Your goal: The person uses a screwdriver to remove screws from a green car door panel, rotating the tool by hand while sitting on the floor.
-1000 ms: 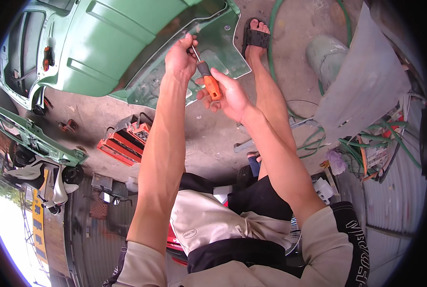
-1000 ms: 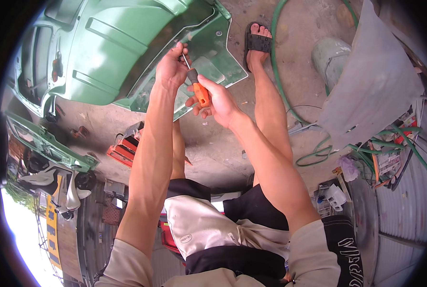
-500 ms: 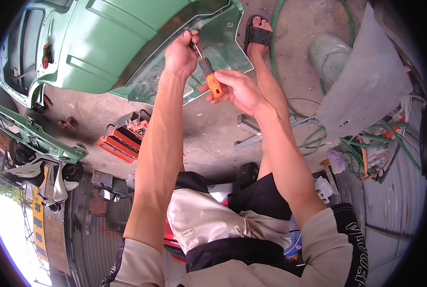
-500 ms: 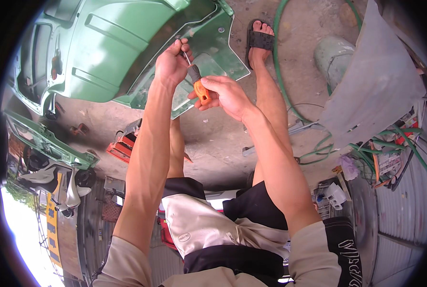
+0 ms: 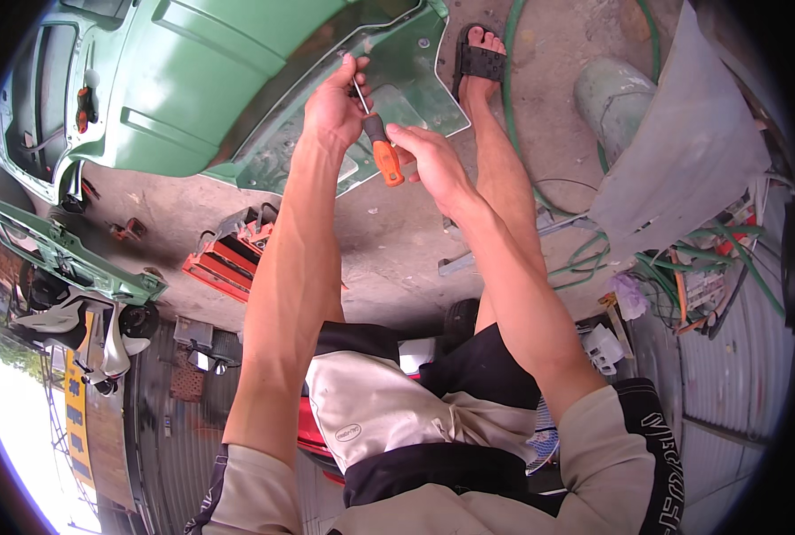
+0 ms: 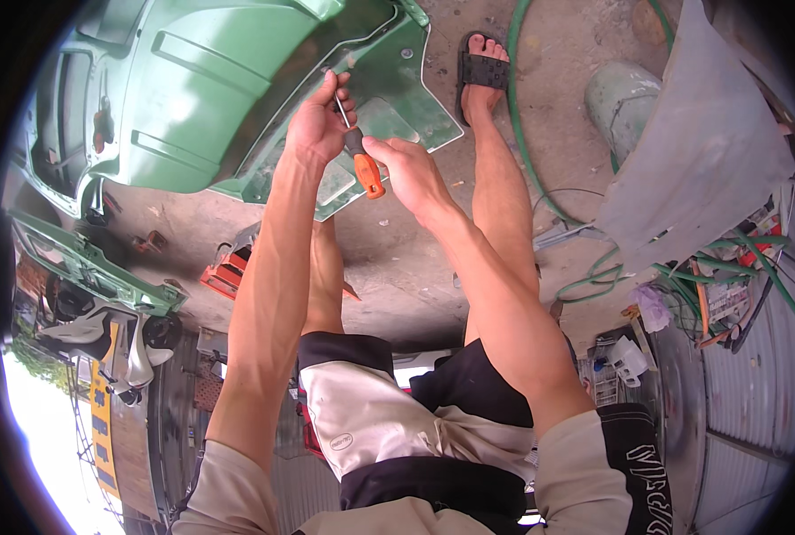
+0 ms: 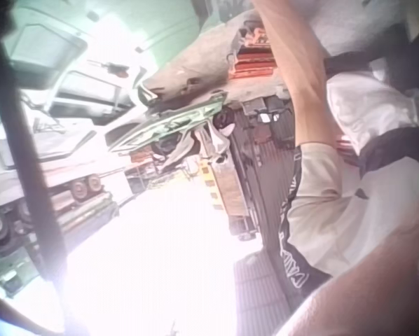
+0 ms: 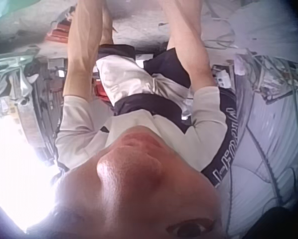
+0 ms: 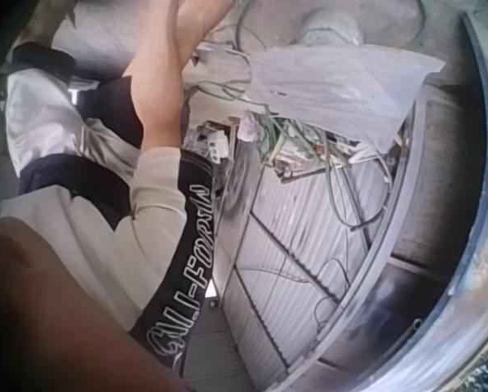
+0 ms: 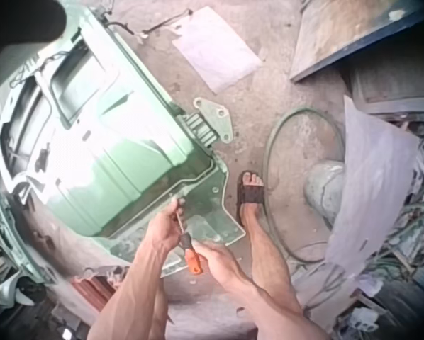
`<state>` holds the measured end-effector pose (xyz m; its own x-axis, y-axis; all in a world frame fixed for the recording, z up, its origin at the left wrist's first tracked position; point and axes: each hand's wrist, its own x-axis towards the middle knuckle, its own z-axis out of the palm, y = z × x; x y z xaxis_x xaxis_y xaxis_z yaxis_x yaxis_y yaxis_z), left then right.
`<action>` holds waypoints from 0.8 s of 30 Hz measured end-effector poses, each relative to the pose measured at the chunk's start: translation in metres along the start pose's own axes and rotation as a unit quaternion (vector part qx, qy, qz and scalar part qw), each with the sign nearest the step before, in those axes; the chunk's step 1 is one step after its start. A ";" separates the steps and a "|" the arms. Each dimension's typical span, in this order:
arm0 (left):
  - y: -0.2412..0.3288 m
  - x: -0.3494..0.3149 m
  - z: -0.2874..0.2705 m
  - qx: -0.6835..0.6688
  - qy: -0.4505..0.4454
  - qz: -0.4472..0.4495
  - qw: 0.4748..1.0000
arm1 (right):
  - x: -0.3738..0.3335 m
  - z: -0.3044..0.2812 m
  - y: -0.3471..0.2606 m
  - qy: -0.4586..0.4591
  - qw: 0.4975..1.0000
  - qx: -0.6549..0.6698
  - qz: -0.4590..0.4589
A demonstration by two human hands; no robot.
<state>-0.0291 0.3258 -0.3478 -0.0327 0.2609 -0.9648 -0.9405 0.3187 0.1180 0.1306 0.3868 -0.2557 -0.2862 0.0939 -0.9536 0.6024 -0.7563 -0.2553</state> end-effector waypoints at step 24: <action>0.001 -0.002 0.013 0.028 0.056 0.043 0.997 | -0.007 0.012 0.002 0.075 0.993 -0.088 -0.036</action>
<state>-0.0254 0.3375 -0.3432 -0.1539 0.1867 -0.9703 -0.9120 0.3511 0.2122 0.1249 0.3771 -0.2475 -0.2280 0.2489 -0.9413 0.7082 -0.6211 -0.3357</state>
